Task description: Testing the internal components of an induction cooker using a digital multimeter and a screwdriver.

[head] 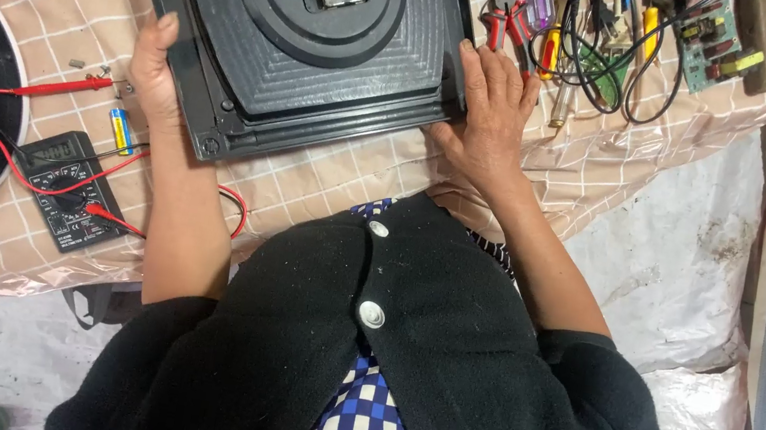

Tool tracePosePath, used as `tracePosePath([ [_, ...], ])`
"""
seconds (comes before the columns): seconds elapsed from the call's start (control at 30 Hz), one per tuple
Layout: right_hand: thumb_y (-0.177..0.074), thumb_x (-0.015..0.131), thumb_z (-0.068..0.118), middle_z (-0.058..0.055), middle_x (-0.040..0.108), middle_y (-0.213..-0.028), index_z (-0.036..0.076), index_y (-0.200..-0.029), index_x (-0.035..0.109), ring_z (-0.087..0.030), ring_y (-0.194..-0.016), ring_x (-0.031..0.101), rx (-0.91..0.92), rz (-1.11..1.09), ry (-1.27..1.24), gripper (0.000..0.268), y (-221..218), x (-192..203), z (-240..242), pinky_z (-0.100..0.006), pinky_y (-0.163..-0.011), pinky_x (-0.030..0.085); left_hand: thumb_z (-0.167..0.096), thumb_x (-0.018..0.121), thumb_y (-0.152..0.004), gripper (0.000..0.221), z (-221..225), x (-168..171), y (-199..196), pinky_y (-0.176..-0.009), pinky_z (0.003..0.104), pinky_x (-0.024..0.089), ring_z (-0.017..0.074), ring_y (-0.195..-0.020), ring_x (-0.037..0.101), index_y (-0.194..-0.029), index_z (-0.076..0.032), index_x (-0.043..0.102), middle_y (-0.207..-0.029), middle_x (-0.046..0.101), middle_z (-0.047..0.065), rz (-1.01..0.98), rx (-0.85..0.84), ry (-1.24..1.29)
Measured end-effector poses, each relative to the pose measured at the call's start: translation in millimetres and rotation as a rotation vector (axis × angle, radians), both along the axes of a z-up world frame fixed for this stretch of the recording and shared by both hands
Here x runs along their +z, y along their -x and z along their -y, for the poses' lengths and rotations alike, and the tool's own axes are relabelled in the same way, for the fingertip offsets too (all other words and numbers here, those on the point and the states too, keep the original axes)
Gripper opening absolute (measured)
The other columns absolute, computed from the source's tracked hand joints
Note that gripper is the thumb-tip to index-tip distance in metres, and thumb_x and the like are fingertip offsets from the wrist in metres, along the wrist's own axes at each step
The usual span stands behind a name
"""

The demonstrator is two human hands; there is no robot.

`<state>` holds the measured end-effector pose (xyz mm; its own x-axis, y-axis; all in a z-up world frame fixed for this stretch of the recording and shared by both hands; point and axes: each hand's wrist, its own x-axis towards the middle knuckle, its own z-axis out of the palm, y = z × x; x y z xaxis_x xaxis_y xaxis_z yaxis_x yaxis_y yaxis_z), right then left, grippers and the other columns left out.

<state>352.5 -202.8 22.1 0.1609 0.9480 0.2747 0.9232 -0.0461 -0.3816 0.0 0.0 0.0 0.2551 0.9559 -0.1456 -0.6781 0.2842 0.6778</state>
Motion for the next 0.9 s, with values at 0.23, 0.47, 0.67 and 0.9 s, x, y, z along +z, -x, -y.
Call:
tracePosePath([
  [0.23,-0.087,0.08,0.062,-0.012,0.05,-0.154,0.019,-0.158,0.04,-0.036,-0.146,0.037,-0.01,-0.014,-0.021,0.092,-10.6,-8.1,-2.7,-0.061,-0.121,0.0,0.003,0.054,-0.086,0.034,-1.4,-3.0,-1.1,-0.094,0.028,0.053,0.018,-0.09,0.067,-0.117,-0.001,0.067,-0.107,0.073,0.01,-0.034,-0.079,0.05],
  [0.47,-0.084,0.08,0.056,-0.011,0.049,-0.154,0.017,-0.155,0.044,-0.034,-0.144,0.04,-0.034,-0.045,-0.075,0.089,-17.9,-10.7,-8.3,-0.06,-0.12,0.006,0.009,0.05,-0.081,0.056,-1.4,-7.1,-7.8,-0.093,0.024,0.053,0.0161,-0.09,0.068,-0.135,0.0,0.06,-0.117,0.072,0.012,-0.052,-0.077,-0.013],
  [0.67,-0.084,0.078,0.057,-0.01,0.05,-0.153,0.019,-0.154,0.045,-0.035,-0.146,0.04,-0.066,-0.118,-0.067,0.087,-20.7,-11.5,-10.2,-0.066,-0.121,0.0,0.008,0.057,-0.082,0.048,2.2,-8.7,-10.3,-0.094,0.027,0.054,0.0181,-0.09,0.068,-0.129,0.002,0.063,-0.11,0.072,0.013,-0.082,-0.006,0.04],
  [0.9,-0.077,0.083,0.039,-0.014,0.047,-0.156,0.008,-0.145,0.061,-0.033,-0.145,0.042,-0.046,-0.115,-0.029,0.077,-19.1,-1.7,-7.9,-0.063,-0.12,-0.002,-0.004,0.057,-0.088,0.05,9.0,3.7,-15.9,-0.102,0.03,0.051,0.0184,-0.104,0.064,-0.138,-0.005,0.059,-0.125,0.069,0.009,-0.118,-0.114,-0.11],
])
